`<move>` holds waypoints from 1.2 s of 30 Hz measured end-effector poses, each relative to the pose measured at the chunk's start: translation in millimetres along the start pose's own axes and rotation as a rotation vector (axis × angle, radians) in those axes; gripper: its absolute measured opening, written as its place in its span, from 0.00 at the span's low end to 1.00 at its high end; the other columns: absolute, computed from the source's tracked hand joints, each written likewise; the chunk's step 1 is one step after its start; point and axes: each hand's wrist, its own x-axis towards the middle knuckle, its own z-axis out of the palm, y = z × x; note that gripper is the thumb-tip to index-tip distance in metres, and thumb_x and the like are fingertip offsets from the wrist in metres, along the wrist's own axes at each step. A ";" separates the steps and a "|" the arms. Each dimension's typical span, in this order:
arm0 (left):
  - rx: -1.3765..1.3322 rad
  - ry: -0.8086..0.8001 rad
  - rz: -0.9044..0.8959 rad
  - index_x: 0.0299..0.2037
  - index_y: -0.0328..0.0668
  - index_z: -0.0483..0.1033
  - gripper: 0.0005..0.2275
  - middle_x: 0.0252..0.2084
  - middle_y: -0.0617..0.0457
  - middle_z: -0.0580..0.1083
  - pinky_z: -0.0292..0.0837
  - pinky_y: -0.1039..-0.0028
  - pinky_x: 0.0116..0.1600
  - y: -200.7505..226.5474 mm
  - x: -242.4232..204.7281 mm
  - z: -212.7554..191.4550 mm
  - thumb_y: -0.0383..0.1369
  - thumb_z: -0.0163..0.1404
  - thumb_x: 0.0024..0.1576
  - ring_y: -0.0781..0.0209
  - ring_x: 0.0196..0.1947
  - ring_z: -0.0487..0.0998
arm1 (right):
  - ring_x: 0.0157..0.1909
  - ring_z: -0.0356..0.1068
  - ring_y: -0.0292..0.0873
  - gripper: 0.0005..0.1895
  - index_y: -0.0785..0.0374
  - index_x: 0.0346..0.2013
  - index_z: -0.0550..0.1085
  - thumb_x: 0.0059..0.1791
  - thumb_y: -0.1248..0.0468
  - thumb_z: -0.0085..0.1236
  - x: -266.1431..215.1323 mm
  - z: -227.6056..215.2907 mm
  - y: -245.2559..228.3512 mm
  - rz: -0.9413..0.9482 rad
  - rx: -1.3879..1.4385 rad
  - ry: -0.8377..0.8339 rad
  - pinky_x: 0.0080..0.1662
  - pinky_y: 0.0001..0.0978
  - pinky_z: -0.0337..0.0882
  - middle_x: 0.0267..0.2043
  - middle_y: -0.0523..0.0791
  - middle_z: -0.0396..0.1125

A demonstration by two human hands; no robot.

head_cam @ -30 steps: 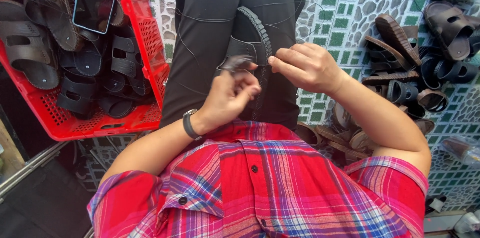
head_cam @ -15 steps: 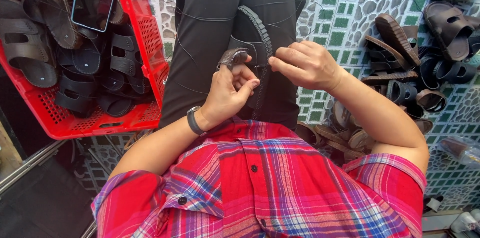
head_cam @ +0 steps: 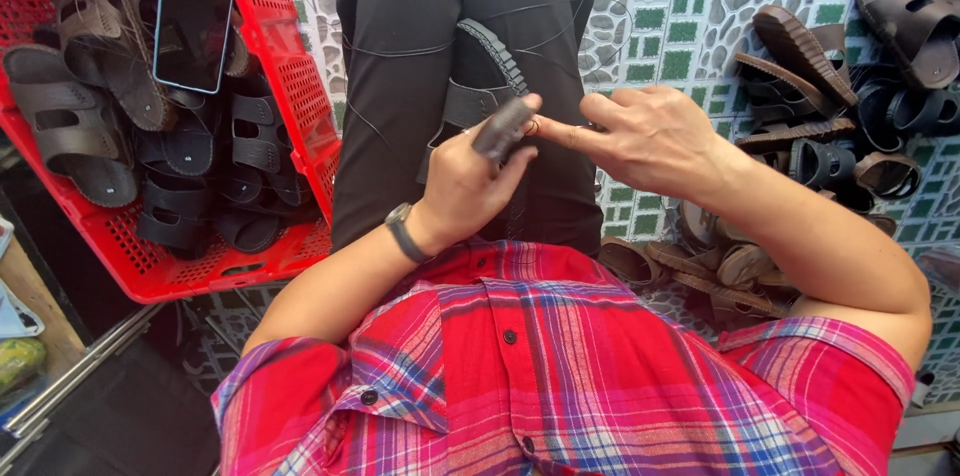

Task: The person sits on the floor and sews the sole of a brown sandal using a needle and thread. They pull the thread through the sandal repeatedly to secure the sole, then place the finished sandal into a red basket and pick up a black sandal to continue the process.

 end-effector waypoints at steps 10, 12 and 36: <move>0.439 -0.009 0.205 0.60 0.43 0.71 0.17 0.32 0.54 0.64 0.70 0.63 0.38 -9.3 -12.6 -11.1 0.36 0.56 0.62 0.51 0.32 0.68 | 0.22 0.67 0.44 0.29 0.50 0.65 0.67 0.48 0.56 0.57 -18.8 -26.4 -4.2 0.367 0.478 -0.291 0.21 0.36 0.65 0.29 0.44 0.64; 0.371 0.051 0.231 0.53 0.44 0.77 0.16 0.25 0.59 0.63 0.71 0.68 0.31 2.6 -9.7 -19.5 0.38 0.61 0.57 0.54 0.25 0.71 | 0.23 0.68 0.44 0.30 0.62 0.57 0.75 0.46 0.49 0.64 -4.9 5.8 -13.4 0.445 0.845 -0.131 0.24 0.33 0.70 0.28 0.48 0.69; 0.557 -0.228 0.630 0.36 0.38 0.82 0.05 0.44 0.47 0.70 0.62 0.61 0.41 24.6 -15.3 -15.2 0.29 0.53 0.58 0.46 0.41 0.71 | 0.23 0.69 0.38 0.08 0.74 0.36 0.78 0.49 0.73 0.51 33.6 62.3 -23.1 0.413 1.595 0.371 0.21 0.26 0.69 0.29 0.55 0.71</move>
